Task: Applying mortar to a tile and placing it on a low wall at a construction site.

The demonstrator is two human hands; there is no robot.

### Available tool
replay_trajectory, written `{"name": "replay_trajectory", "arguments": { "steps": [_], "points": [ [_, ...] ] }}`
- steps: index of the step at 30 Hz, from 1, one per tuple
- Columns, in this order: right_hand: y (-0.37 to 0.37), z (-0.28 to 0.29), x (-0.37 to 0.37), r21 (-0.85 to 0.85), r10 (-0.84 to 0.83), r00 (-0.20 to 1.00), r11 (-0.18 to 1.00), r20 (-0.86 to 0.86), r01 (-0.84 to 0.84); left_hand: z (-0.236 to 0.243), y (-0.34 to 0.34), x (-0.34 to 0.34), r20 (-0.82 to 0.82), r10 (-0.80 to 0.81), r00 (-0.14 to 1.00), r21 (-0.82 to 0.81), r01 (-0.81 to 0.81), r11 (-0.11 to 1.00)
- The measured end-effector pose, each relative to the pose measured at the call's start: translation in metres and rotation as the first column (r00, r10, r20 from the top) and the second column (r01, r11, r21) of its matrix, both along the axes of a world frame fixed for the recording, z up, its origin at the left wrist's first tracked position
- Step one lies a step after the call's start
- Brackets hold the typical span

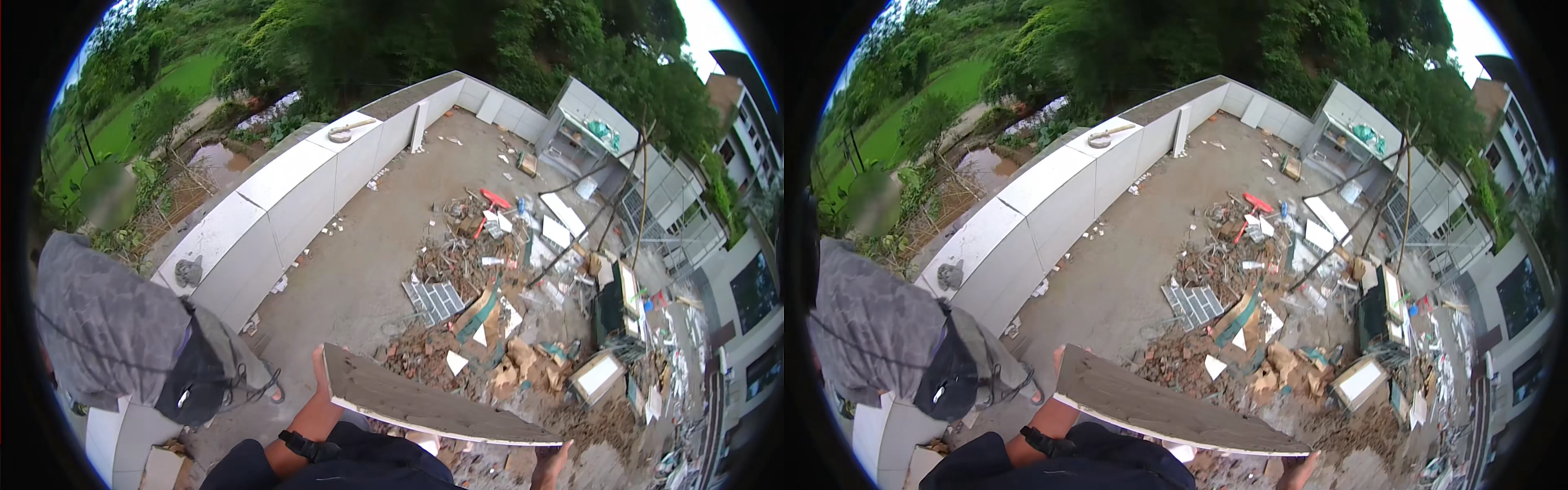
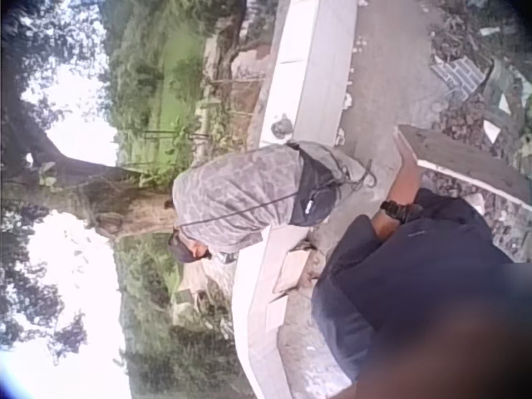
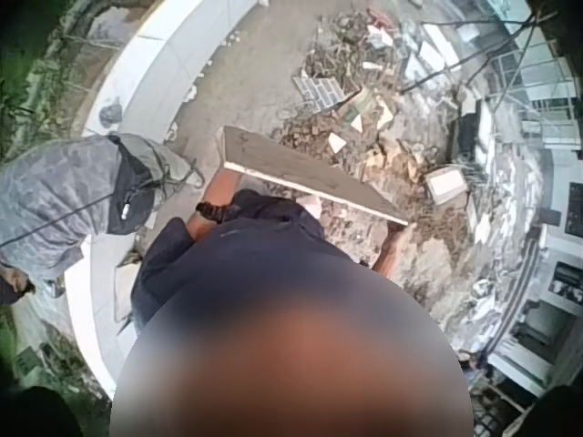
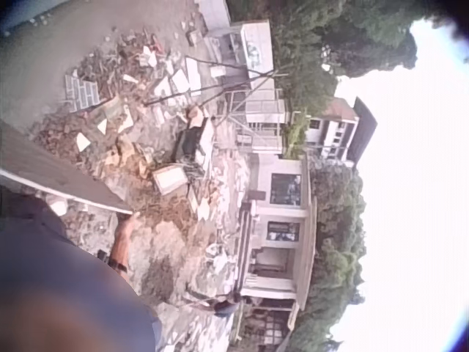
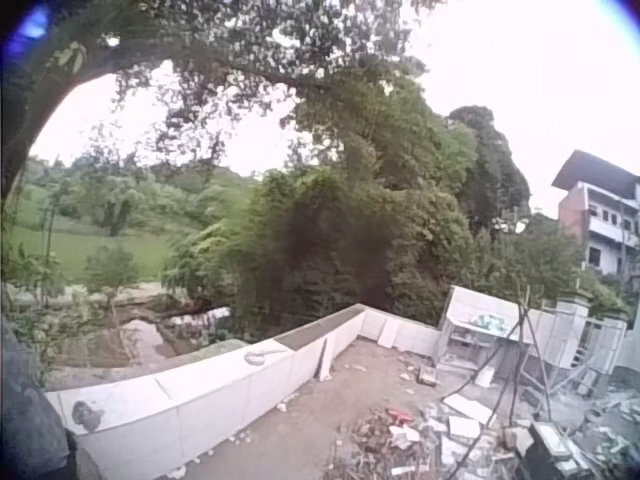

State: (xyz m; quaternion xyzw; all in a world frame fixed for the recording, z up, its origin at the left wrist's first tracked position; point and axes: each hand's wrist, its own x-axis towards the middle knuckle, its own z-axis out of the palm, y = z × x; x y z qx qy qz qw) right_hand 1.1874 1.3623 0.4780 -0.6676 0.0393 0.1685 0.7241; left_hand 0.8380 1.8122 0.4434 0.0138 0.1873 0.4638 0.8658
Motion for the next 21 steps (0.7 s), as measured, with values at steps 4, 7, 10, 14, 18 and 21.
{"name": "replay_trajectory", "arguments": {
  "steps": [4,7,10,14,18,21],
  "points": [
    [0.12,-0.026,0.053,0.032,-0.066,0.998,0.997,-0.022,0.066,0.032,0.126,0.056,-0.265,-0.067,0.962,-0.023,0.063,0.998],
    [0.188,-0.022,0.064,0.046,-0.048,0.998,0.998,-0.033,0.05,0.027,0.203,0.073,-0.307,-0.085,0.948,-0.044,0.075,0.996],
    [0.29,-0.007,0.094,-0.081,-0.184,0.98,0.981,-0.077,0.177,0.011,0.286,0.081,-0.212,-0.037,0.977,-0.085,0.019,0.996],
    [0.415,0.004,0.13,-0.101,-0.049,0.994,0.994,-0.101,0.038,0.002,0.382,0.103,-0.281,0.168,0.945,0.202,-0.113,0.973],
    [0.552,-0.037,0.194,-0.011,0.187,0.98,0.982,-0.066,-0.188,-0.106,0.479,0.107,-0.05,0.218,0.975,-0.021,-0.219,0.975],
    [0.679,-0.068,0.238,0.124,0.226,0.969,0.969,-0.097,-0.213,-0.143,0.551,0.128,-0.067,0.262,0.963,-0.027,-0.264,0.964]
  ]
}}
